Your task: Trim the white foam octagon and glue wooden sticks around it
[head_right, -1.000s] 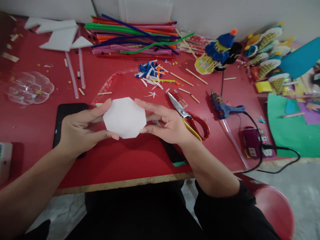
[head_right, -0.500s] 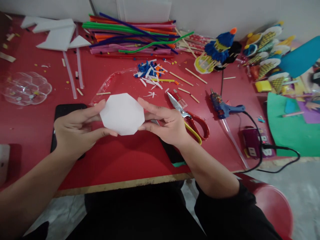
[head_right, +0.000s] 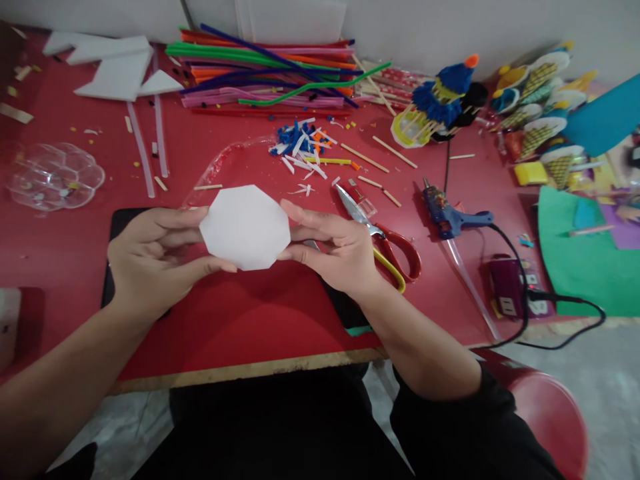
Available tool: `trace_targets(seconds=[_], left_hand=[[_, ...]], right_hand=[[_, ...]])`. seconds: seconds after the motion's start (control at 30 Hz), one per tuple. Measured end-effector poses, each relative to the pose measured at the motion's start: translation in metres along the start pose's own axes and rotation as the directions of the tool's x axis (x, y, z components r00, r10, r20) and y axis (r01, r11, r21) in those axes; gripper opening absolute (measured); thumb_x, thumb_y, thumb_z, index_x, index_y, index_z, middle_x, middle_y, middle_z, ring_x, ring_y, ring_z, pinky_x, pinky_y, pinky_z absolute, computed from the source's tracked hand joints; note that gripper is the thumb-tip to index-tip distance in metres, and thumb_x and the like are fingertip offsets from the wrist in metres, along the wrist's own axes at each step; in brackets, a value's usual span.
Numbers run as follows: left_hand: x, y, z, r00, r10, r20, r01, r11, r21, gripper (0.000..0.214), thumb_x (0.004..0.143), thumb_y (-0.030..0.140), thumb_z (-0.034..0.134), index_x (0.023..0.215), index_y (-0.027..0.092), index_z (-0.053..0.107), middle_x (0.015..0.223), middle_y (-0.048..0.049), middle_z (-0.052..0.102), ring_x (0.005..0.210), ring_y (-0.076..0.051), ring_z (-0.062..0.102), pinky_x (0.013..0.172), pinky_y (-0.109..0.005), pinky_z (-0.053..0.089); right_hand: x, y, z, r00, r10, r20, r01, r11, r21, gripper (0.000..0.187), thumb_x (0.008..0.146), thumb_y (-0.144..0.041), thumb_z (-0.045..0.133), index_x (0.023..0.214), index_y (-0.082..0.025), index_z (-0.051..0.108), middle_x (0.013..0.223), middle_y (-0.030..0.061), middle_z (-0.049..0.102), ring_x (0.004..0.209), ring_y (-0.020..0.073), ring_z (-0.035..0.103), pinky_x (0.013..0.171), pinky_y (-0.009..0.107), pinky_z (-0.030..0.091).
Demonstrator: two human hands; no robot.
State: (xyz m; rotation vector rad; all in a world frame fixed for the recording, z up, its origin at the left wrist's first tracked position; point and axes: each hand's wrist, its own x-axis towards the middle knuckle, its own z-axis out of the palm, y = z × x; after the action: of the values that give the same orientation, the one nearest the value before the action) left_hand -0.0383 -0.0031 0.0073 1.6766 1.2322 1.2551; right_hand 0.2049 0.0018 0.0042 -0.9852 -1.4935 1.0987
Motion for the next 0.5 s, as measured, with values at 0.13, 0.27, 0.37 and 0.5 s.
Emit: trace_targets(seconds=[0.13, 0.27, 0.37, 0.5], left_hand=[[-0.0008, 0.0001, -0.0001, 1.0, 0.03, -0.001, -0.03, 1.0, -0.007, 0.057, 0.064, 0.045, 0.093, 0.114, 0.034, 0.069, 0.119, 0.0053, 0.075, 0.098, -0.027, 0.077, 0.084, -0.045, 0.071], [-0.0016, 0.0, 0.0008, 0.999, 0.041, -0.007, -0.041, 0.999, 0.006, 0.056, 0.065, 0.043, 0.093, 0.114, 0.036, 0.068, 0.121, 0.0036, 0.074, 0.1, -0.028, 0.077, 0.088, -0.047, 0.07], [-0.0018, 0.0002, 0.0018, 0.999, 0.037, -0.01, -0.037, 0.999, 0.006, 0.056, 0.064, 0.042, 0.094, 0.114, 0.035, 0.068, 0.122, 0.0008, 0.074, 0.101, -0.028, 0.077, 0.088, -0.046, 0.07], [-0.0011, 0.0015, 0.003, 0.997, 0.068, -0.024, -0.069, 0.997, -0.028, 0.055, 0.063, 0.039, 0.095, 0.111, 0.031, 0.069, 0.117, -0.0009, 0.076, 0.096, -0.027, 0.078, 0.086, -0.044, 0.07]], right_hand=[[-0.0002, -0.0005, 0.0004, 0.999, -0.039, 0.005, 0.039, 0.999, 0.025, 0.047, 0.078, -0.027, 0.085, 0.122, -0.034, 0.073, 0.09, -0.0054, 0.081, 0.079, 0.0199, 0.078, 0.073, 0.037, 0.07], [-0.0001, -0.0025, 0.0012, 1.0, -0.021, -0.001, 0.021, 1.0, 0.004, 0.042, 0.08, -0.032, 0.083, 0.121, -0.032, 0.072, 0.089, -0.0042, 0.081, 0.078, 0.0203, 0.078, 0.07, 0.036, 0.069], [0.0001, -0.0037, 0.0014, 1.0, -0.011, -0.007, 0.011, 1.0, -0.008, 0.043, 0.079, -0.035, 0.084, 0.12, -0.03, 0.072, 0.087, -0.0032, 0.081, 0.077, 0.0212, 0.079, 0.067, 0.036, 0.069], [0.0005, -0.0047, 0.0013, 1.0, -0.01, 0.009, 0.01, 0.999, 0.034, 0.043, 0.079, -0.031, 0.085, 0.119, -0.029, 0.071, 0.087, -0.0032, 0.081, 0.079, 0.0215, 0.079, 0.074, 0.038, 0.07]])
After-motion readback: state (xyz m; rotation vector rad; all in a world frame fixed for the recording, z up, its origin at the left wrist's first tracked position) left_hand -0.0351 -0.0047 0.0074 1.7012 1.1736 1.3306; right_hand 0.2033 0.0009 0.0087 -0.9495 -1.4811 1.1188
